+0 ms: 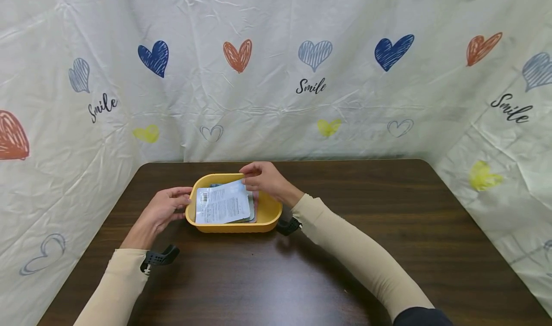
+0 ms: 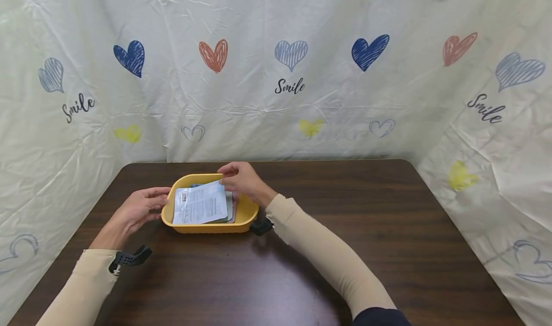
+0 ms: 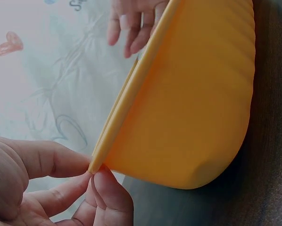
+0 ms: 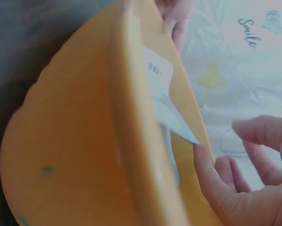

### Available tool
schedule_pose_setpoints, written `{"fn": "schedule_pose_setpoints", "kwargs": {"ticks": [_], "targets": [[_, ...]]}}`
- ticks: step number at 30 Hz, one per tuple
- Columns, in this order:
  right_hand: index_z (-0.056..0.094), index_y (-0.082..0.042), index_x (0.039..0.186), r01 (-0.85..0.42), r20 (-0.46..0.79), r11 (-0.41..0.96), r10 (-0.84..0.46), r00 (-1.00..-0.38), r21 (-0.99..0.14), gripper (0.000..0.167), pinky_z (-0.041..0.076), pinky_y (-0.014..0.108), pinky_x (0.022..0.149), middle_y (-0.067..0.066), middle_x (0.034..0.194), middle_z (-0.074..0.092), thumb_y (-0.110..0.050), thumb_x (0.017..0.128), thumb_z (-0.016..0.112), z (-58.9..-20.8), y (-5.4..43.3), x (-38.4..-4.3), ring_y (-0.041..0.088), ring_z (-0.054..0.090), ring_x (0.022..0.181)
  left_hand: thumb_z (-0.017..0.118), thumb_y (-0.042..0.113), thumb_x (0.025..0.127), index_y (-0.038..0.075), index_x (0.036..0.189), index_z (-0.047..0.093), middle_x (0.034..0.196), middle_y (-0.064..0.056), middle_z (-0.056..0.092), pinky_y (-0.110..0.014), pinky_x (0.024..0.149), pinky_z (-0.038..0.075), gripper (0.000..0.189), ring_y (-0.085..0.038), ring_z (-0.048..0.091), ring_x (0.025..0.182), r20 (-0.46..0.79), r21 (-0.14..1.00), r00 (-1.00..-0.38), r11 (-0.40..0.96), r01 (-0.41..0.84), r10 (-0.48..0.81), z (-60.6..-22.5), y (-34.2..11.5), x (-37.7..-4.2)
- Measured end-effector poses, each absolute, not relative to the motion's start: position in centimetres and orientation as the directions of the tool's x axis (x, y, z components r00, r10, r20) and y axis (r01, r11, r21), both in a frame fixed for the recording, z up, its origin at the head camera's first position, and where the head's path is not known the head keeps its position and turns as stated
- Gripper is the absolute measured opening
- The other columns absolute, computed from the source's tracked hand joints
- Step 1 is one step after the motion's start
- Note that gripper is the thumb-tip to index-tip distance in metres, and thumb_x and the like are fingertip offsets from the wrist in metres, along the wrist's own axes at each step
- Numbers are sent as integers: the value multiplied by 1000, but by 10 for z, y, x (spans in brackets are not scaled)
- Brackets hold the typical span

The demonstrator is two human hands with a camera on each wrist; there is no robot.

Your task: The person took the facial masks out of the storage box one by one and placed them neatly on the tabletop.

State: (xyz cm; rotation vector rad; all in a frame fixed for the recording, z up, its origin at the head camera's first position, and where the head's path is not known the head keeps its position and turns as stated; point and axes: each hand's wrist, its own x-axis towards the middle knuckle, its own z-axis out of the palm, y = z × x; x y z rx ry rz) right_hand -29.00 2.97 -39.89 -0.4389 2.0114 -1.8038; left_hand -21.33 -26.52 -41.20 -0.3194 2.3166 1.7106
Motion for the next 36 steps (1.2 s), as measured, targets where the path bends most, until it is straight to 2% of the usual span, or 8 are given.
{"fn": "schedule_pose_setpoints", "kwargs": {"ticks": [3,6,11,16,19,26,36], "targets": [[60,7,129,93,-128,97,-463,-877,-991,36,54,48,97,20,122,62,1,94,68,-398,30,-289,25,64,103,56,13,103,3,152,43,146,-23,49,-31,83,56,51,-31,56,113,-324,900,-946,298,-318,-30,-411,-264,-213],[59,7,130,131,-182,140,-462,-868,-981,38,54,48,96,17,119,63,1,94,68,-398,32,-287,26,66,101,55,13,103,3,152,43,146,-23,49,-31,83,56,51,-31,56,113,-317,901,-948,304,-311,-28,-410,-263,-212],[58,6,134,127,-255,273,-505,-825,-953,42,56,47,93,16,115,70,-1,94,69,-398,34,-285,23,70,95,56,14,103,2,152,43,145,-24,50,-30,83,56,52,-30,58,113,-311,905,-950,302,-301,-17,-412,-263,-210],[60,5,130,113,-277,312,-553,-785,-943,40,57,47,90,12,101,69,2,92,69,-396,34,-282,21,65,81,56,15,103,2,151,44,143,-24,52,-30,83,56,51,-29,59,110,-301,908,-953,299,-293,-19,-413,-264,-211],[62,4,127,110,-296,337,-574,-763,-935,38,58,49,87,10,100,67,5,90,70,-396,35,-280,23,63,75,57,15,103,2,151,44,143,-24,52,-31,83,57,51,-29,59,109,-298,907,-954,305,-290,-20,-413,-264,-211],[65,0,125,83,-345,418,-604,-718,-905,39,60,44,82,13,104,70,7,88,72,-397,35,-277,22,70,84,58,16,103,3,152,43,144,-24,51,-31,84,57,53,-29,59,109,-298,906,-954,308,-289,-19,-413,-265,-211],[65,-2,126,49,-270,362,-590,-761,-931,33,59,51,81,13,105,68,3,94,67,-394,32,-277,21,68,84,58,16,103,3,152,43,145,-23,52,-29,82,57,52,-27,60,105,-294,909,-956,307,-284,-14,-413,-265,-210]]}}
